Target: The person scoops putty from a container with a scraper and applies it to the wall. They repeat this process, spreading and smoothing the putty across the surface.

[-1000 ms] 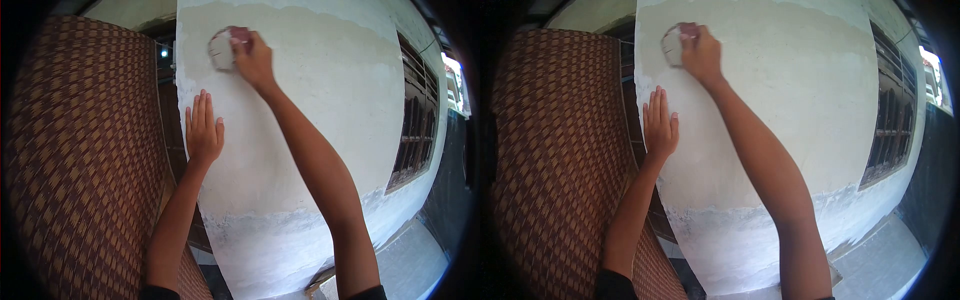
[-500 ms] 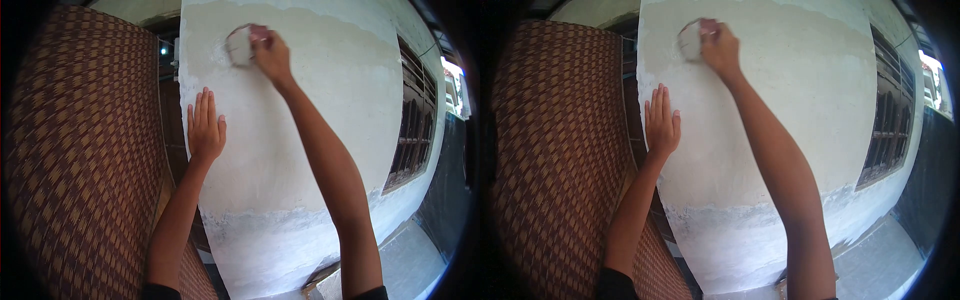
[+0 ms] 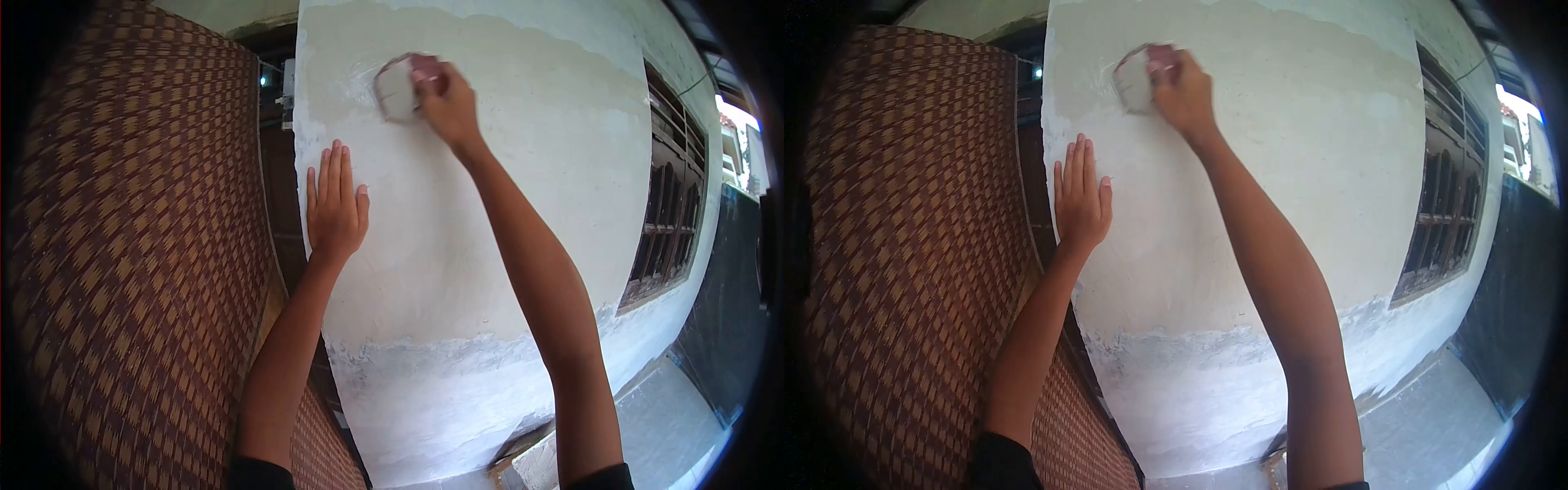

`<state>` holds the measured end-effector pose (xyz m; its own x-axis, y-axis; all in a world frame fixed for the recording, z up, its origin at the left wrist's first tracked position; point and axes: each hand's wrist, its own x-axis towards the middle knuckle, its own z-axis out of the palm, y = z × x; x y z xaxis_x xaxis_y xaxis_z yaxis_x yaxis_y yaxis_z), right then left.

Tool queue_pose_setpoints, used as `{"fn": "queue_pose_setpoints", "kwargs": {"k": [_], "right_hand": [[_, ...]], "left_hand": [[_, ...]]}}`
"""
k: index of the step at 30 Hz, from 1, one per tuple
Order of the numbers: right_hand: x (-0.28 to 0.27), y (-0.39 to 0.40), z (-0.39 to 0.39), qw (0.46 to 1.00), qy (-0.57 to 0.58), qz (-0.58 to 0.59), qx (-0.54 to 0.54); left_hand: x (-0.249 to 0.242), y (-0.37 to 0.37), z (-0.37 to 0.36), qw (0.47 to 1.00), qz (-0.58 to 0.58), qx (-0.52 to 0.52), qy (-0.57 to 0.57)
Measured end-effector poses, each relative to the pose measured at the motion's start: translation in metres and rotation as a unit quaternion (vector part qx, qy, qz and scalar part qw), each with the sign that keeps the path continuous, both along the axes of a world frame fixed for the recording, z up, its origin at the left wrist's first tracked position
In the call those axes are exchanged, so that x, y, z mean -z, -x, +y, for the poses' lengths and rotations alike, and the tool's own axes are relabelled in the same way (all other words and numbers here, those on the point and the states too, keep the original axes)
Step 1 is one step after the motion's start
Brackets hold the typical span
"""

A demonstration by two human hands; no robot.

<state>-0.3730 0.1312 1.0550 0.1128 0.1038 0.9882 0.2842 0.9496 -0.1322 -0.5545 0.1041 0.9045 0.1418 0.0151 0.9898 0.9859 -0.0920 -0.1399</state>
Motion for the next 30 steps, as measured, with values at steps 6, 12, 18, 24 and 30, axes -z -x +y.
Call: {"fn": "queue_pose_setpoints", "kwargs": {"k": [6,12,18,24,30], "right_hand": [[-0.013,-0.046,0.041,0.972,0.070,0.212,0.072],[-0.014,-0.029,0.023,0.981,-0.019,0.195,-0.002],[-0.028,0.058,-0.002,0.998,-0.054,-0.040,0.022],[-0.058,-0.018,0.028,0.968,0.078,0.221,0.086],[-0.041,-0.041,0.030,0.968,0.045,0.245,0.000]], "left_hand": [[-0.001,0.001,-0.001,1.000,-0.005,-0.021,0.005],[0.000,-0.004,0.002,1.000,-0.008,-0.008,0.001],[0.000,0.001,0.001,1.000,-0.002,-0.011,0.009],[0.002,0.000,0.002,1.000,-0.008,-0.013,0.011],[0.003,-0.006,0.005,1.000,-0.015,-0.012,0.001]]}}
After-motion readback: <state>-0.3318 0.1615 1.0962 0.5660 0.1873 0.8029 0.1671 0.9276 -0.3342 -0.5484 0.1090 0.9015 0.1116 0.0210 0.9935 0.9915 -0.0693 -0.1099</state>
